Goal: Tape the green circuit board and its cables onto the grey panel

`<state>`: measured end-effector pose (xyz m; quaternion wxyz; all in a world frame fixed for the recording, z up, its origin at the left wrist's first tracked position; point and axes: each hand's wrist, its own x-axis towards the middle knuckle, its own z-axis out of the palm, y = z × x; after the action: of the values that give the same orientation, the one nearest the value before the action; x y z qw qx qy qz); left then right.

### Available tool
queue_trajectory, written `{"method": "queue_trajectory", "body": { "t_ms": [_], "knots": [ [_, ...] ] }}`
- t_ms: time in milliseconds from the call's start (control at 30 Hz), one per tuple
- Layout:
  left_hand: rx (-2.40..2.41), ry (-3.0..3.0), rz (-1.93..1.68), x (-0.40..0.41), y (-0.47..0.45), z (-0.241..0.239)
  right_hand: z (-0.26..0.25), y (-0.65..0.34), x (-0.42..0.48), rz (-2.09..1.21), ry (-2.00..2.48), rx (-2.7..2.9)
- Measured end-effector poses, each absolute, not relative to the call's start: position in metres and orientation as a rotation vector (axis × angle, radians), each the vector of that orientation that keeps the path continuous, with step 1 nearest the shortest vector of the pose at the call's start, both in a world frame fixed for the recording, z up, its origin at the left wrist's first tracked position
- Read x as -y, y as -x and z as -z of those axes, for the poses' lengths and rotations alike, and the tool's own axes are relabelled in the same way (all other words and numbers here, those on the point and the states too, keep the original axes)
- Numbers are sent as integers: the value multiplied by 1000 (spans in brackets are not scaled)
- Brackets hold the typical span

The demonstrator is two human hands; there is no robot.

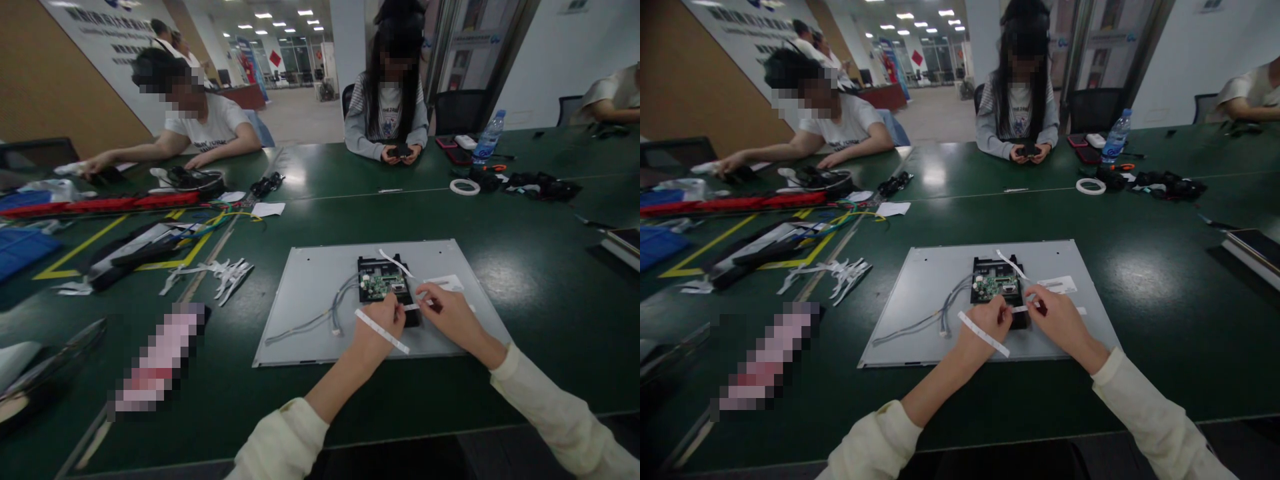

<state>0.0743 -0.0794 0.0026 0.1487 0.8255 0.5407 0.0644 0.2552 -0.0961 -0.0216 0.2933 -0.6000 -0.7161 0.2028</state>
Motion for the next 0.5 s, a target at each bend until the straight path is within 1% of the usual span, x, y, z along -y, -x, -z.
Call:
{"method": "queue_trajectory", "body": {
  "t_ms": [500],
  "knots": [
    [-1546,-2426,-202,77,-73,-1,25,-254,95,-460,1634,1932]
  ]
}}
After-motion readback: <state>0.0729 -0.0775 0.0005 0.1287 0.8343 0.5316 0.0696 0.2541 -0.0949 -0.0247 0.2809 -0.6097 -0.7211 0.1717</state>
